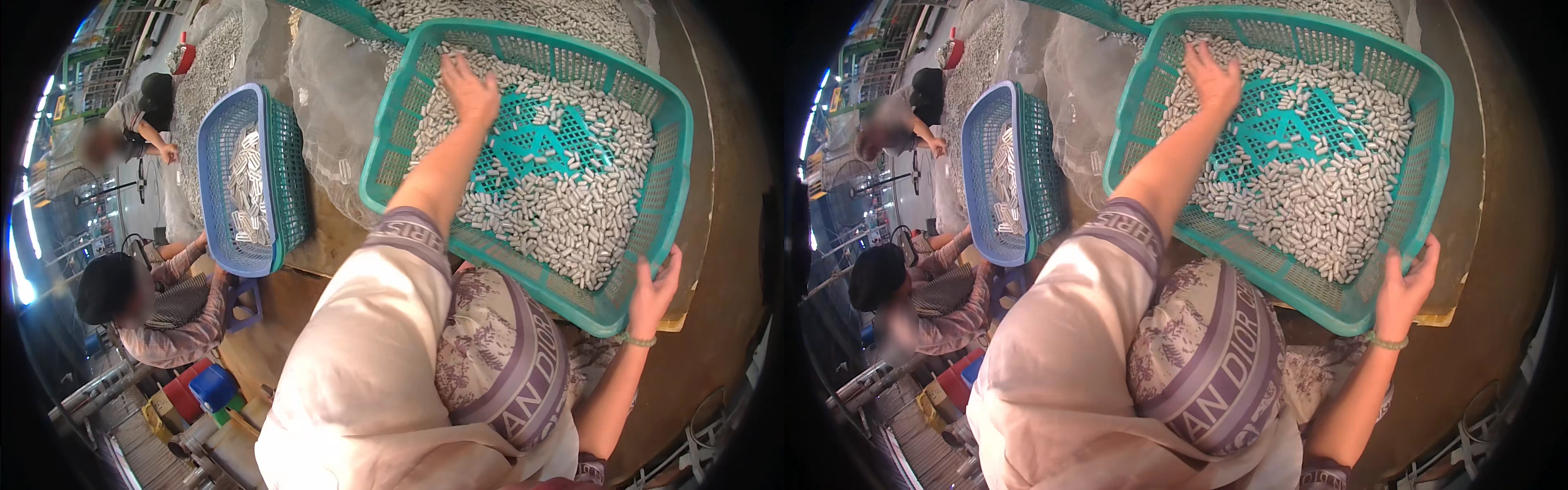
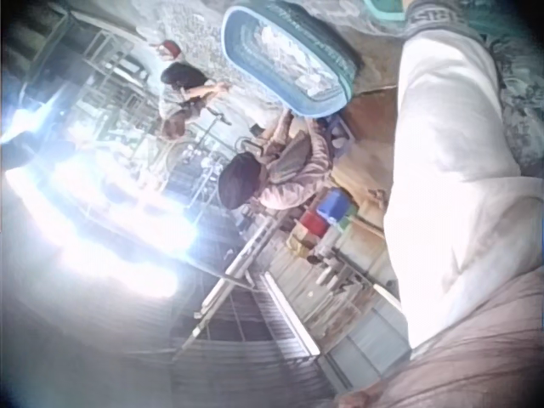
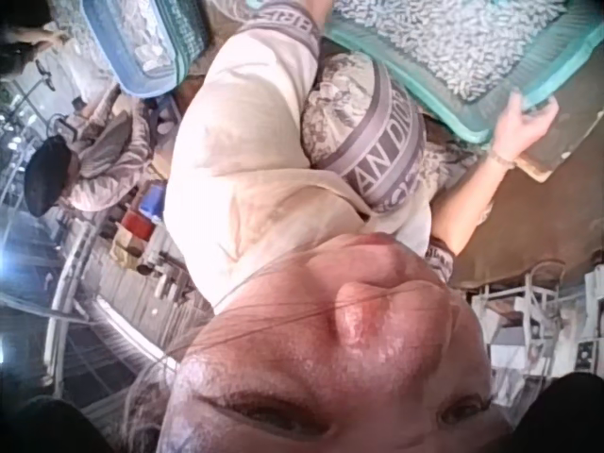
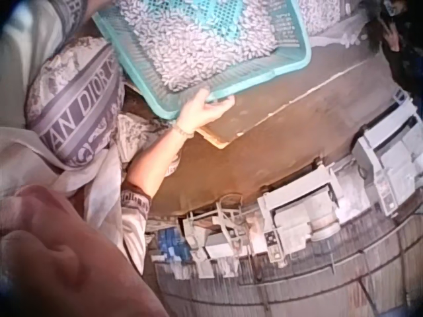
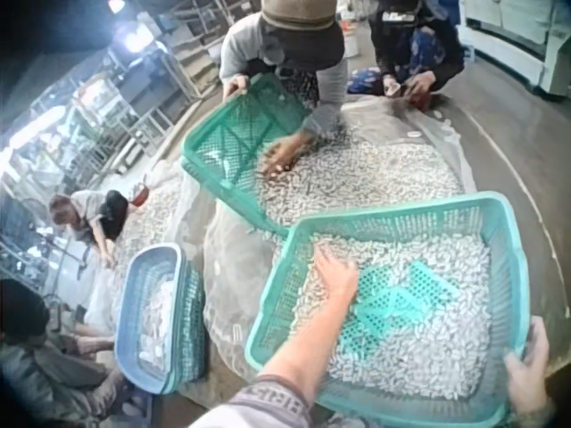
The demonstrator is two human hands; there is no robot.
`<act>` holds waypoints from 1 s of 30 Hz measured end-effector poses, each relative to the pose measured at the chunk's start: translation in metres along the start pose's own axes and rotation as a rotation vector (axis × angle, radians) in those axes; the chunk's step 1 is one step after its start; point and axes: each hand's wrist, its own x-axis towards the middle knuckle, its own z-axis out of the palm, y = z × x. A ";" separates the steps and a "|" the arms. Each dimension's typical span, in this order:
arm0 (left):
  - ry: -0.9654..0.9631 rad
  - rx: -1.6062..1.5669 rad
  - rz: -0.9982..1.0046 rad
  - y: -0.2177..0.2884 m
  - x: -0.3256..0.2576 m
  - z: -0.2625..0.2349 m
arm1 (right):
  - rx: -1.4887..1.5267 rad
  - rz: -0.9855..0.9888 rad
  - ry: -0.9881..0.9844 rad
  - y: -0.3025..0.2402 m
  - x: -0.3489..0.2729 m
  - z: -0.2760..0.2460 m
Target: The person sits on the floor and sorts white silkworm cocoons from a large green basket into a smaller blue basket. They use their hands to pick and transfer the cocoons while other workers perform similar tasks nearby.
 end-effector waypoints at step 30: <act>-1.230 -0.033 -0.113 0.038 -0.059 -0.161 | -0.003 0.014 0.028 0.003 0.000 -0.005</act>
